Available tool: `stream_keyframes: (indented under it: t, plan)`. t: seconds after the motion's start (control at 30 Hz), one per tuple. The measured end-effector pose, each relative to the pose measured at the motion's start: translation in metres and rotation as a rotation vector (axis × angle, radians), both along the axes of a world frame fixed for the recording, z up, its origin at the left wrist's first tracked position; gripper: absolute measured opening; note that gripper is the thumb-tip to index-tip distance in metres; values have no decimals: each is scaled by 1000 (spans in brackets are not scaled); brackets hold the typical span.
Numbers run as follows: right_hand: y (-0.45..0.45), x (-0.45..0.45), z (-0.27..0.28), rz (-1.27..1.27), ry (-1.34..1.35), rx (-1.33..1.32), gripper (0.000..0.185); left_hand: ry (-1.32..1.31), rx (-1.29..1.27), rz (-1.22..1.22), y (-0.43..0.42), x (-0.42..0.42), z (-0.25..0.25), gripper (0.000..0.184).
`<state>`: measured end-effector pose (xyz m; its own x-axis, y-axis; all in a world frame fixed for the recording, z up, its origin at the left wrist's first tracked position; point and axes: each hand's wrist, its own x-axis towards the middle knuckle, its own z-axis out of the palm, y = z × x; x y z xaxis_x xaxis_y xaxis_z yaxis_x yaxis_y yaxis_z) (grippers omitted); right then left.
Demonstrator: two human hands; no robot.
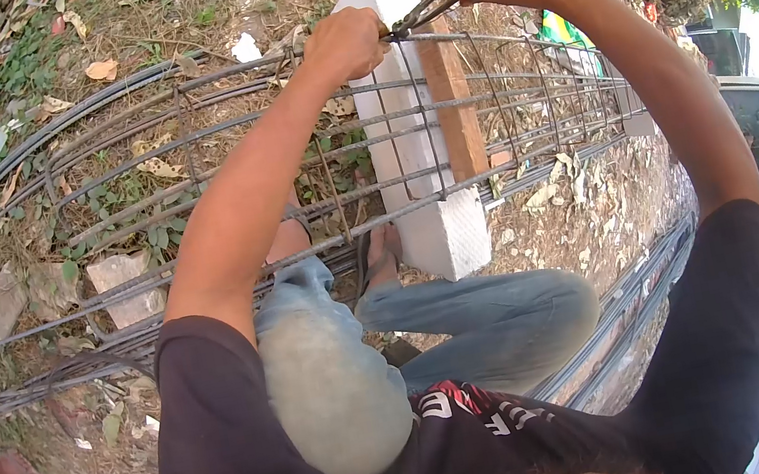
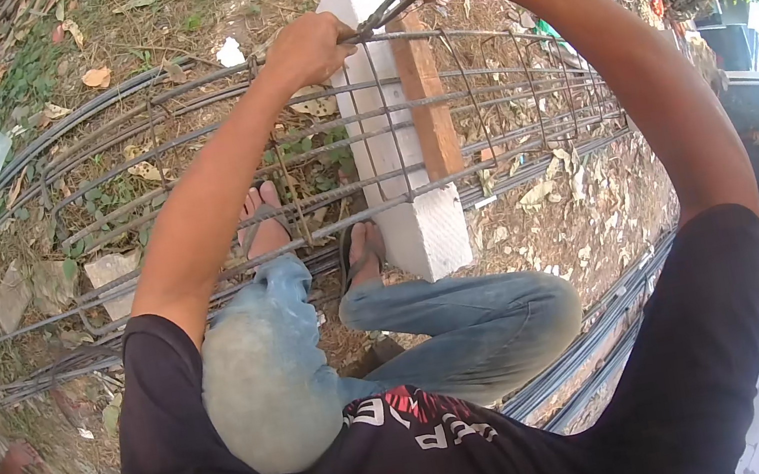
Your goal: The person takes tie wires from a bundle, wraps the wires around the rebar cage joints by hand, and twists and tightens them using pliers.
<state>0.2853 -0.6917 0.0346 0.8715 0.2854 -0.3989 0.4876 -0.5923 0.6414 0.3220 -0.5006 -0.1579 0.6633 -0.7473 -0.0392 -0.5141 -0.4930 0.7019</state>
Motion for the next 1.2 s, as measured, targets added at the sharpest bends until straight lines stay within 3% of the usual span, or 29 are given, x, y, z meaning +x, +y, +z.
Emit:
stream_keyframes:
  t: [0.1,0.23,0.47,0.57,0.63,0.73,0.77,0.83,0.9,0.93,1.0,1.03,1.13,1.2]
  plan:
    - [-14,24,-16,132,-27,122,15,-78,-45,-14,2,5,-5,26]
    - [-21,43,-30,329,-88,92,22,-8,-1,-15,4,2,6,26]
    - [-18,66,-38,263,1,165,24,-11,-15,-53,-3,8,-4,29]
    - [21,79,-27,43,138,-75,28,36,-29,-101,1,13,-4,34]
    - [17,80,-30,-73,114,-82,30,140,12,-162,-1,23,1,44]
    - [38,63,-3,-410,273,-132,33,207,-159,-273,-6,38,-6,66]
    - [51,56,9,-546,358,-157,35,368,-243,-309,-2,36,12,88]
    - [37,55,9,-672,461,34,40,228,-439,-255,-25,27,24,86]
    - [36,58,21,-689,605,222,43,148,-378,-77,-56,4,42,81]
    - [42,57,21,-713,572,156,42,110,-348,10,-67,-5,48,78]
    - [60,51,20,-760,499,26,42,24,-552,74,-91,-5,23,65]
    - [66,44,27,-614,417,-16,41,-21,-652,109,-99,1,12,58]
    - [59,27,37,-169,213,-67,38,395,-496,-120,-81,29,23,41]
    - [20,25,27,123,99,-7,34,460,-494,-183,-70,32,32,35]
